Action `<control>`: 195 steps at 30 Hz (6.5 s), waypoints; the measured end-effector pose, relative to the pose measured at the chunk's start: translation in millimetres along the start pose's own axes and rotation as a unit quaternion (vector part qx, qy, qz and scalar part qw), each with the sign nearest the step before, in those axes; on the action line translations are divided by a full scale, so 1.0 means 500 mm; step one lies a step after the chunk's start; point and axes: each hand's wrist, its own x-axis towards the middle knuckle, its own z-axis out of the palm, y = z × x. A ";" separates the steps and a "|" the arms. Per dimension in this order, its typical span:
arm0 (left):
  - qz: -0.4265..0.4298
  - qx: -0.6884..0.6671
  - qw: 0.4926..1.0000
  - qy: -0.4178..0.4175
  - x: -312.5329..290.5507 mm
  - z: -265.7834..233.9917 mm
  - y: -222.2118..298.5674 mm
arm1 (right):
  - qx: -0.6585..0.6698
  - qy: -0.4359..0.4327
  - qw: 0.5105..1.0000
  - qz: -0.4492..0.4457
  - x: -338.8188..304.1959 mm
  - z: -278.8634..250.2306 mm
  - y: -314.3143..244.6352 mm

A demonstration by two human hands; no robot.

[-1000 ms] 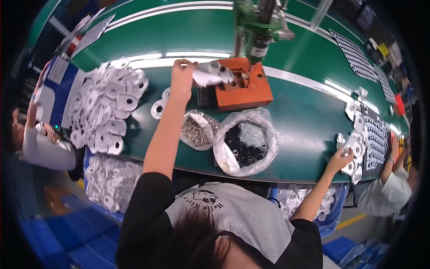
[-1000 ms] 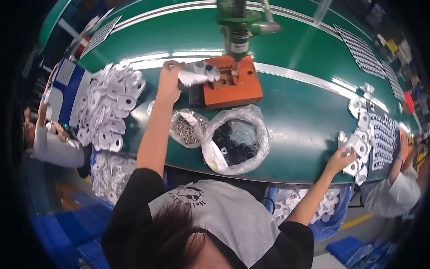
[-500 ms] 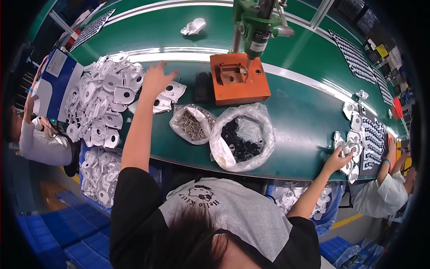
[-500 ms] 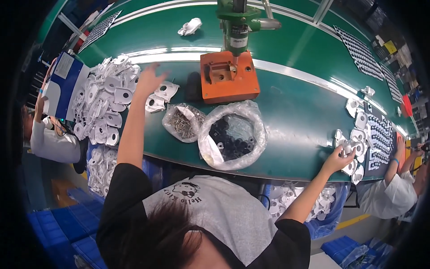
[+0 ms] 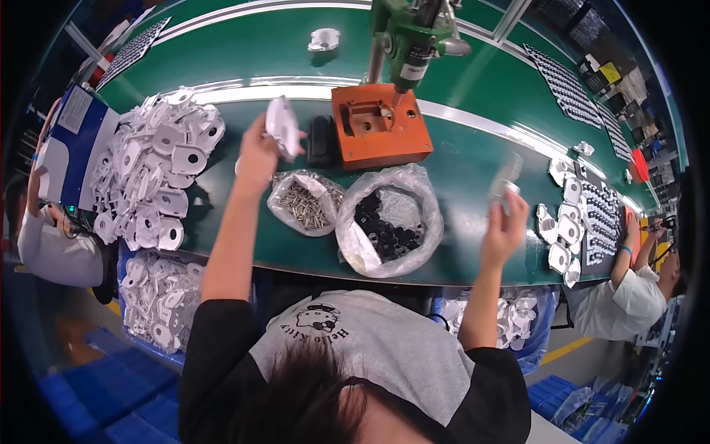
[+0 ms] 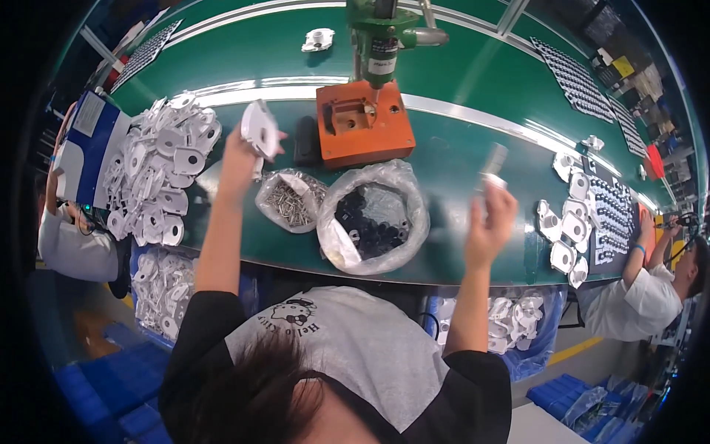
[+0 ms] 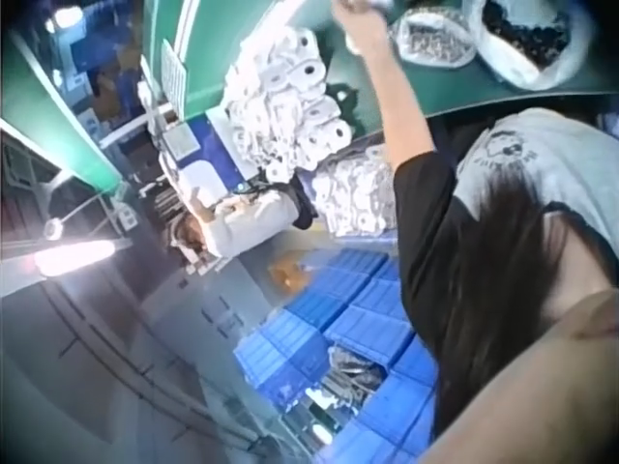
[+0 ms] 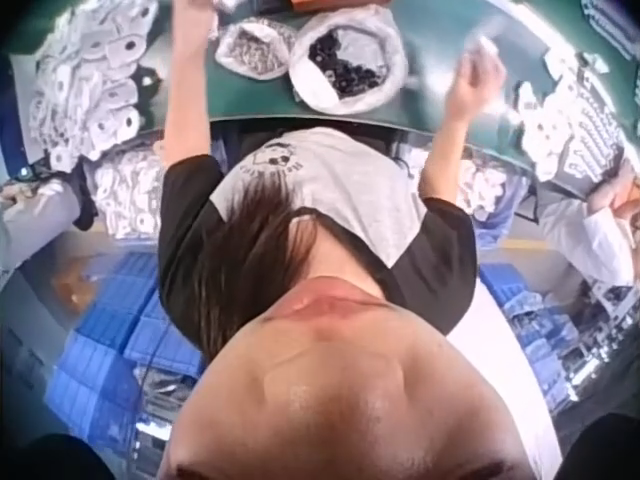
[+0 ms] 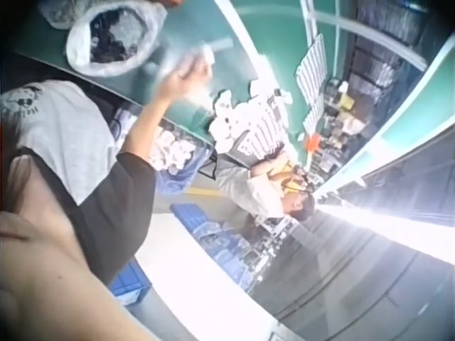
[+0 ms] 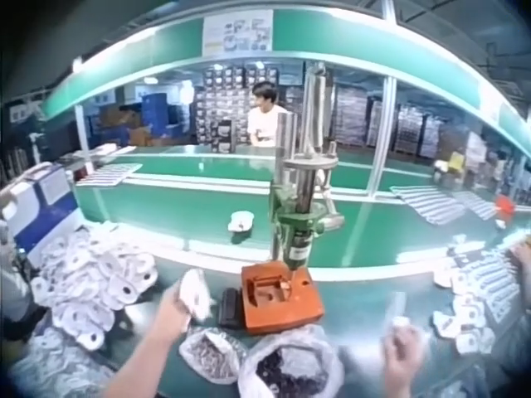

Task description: Assembling small components into a plastic housing using a manual lever press on an assembly line.

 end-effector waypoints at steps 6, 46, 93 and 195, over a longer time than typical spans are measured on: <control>0.077 0.013 0.997 -0.019 -0.112 0.200 0.042 | 0.089 -0.187 0.962 -0.176 -0.032 0.186 -0.202; 0.167 0.353 0.895 -0.216 -0.117 0.157 0.087 | 0.270 -0.329 0.900 0.089 -0.028 0.190 -0.160; 0.347 0.473 0.809 -0.040 0.091 0.205 -0.052 | 0.002 -0.234 0.972 0.012 0.053 0.163 -0.083; 0.288 0.515 0.800 -0.107 0.066 0.204 -0.039 | -0.035 -0.314 0.942 0.116 0.217 0.351 -0.025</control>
